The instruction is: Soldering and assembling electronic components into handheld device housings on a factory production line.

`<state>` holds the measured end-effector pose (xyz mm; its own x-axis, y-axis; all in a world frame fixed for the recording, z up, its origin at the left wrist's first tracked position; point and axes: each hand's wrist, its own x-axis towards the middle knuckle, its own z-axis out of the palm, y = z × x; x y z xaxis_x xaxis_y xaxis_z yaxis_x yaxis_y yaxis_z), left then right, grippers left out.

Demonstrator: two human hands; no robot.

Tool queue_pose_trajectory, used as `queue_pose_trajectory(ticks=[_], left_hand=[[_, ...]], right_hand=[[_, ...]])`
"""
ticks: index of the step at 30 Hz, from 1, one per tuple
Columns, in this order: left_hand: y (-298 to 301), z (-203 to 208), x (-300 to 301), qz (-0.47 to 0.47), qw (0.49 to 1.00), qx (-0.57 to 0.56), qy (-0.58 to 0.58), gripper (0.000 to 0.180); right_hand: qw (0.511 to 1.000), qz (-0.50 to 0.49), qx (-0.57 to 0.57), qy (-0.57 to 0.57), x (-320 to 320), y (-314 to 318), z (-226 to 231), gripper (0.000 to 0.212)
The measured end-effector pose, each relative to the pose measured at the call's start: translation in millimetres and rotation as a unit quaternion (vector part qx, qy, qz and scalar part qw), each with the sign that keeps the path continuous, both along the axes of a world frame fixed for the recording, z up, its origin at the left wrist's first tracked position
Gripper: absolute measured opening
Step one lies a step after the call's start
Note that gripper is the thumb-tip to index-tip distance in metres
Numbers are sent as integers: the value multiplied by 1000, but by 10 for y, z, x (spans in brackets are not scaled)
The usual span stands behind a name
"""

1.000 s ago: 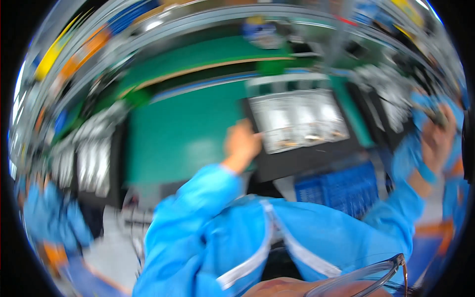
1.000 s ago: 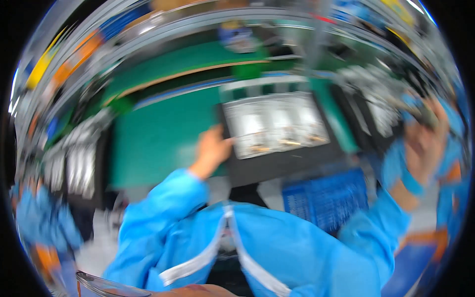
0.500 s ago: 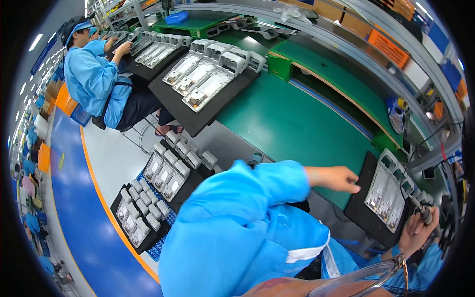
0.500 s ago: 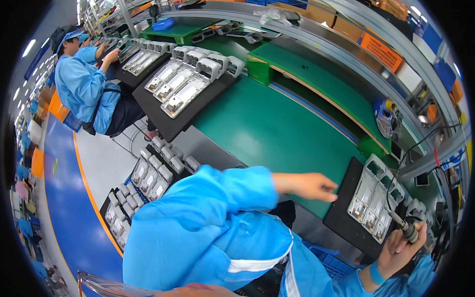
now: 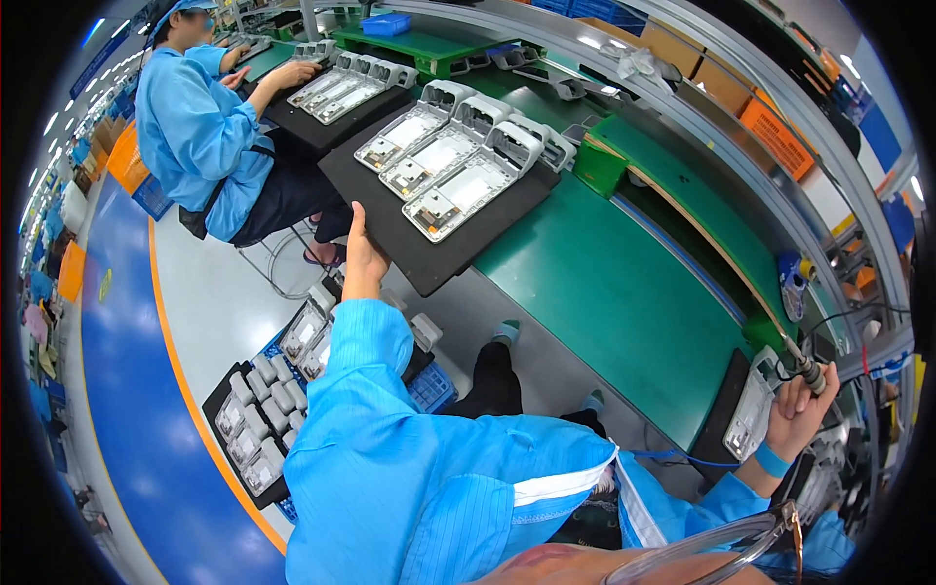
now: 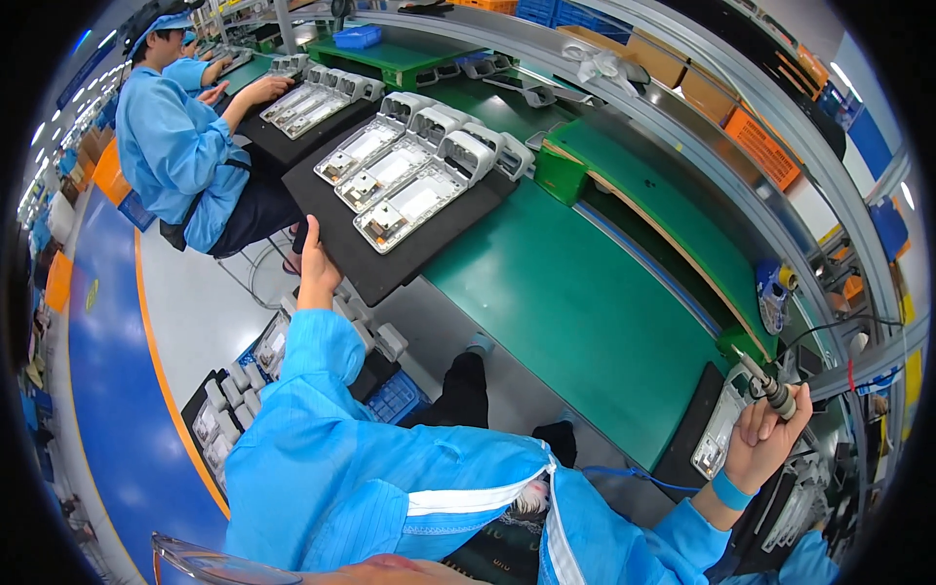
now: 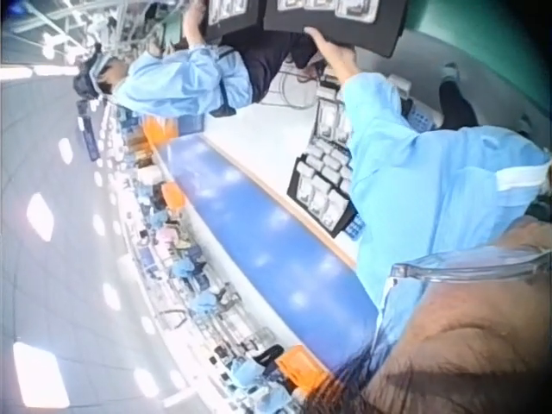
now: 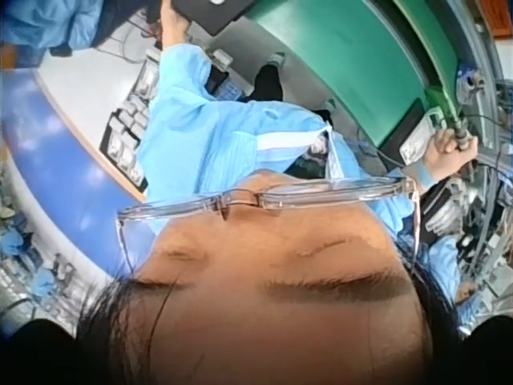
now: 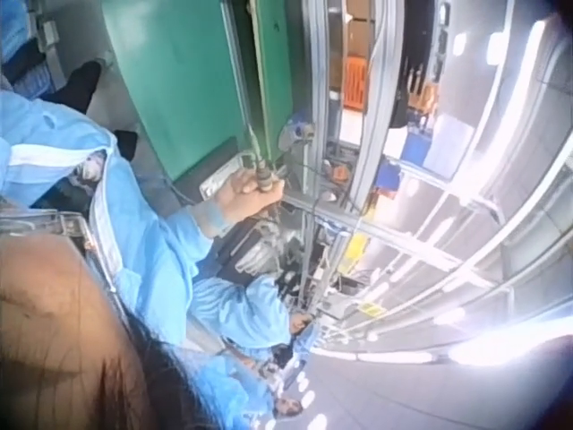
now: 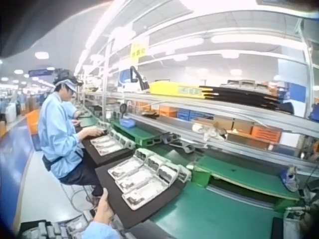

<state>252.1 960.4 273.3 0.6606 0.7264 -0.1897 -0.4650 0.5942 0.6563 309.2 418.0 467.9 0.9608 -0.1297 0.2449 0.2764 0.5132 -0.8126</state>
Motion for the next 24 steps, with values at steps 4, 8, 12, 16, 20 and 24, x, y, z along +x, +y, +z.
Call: queue_pose_trajectory(ticks=[4, 8, 12, 16, 20, 24], left_hand=[[157, -141, 96, 35, 994, -32, -94, 39], [139, 9, 137, -9, 995, -36, -93, 34], [87, 115, 226, -32, 996, -48, -75, 32], [114, 133, 235, -40, 997, -53, -47, 38], [86, 194, 216, -23, 999, -34, -15, 40], [223, -9, 177, -91, 995, -37, -3, 33]], right_hand=[[1000, -19, 15, 19, -15, -83, -65, 24], [998, -62, 5, 12, -69, -344, -165, 24], [998, -47, 43, 26, -96, -470, -220, 26], [997, -24, 65, 37, -70, -416, -255, 27], [998, 0, 57, 28, -63, -378, -293, 26], [995, -45, 69, 61, -83, -421, -326, 27]])
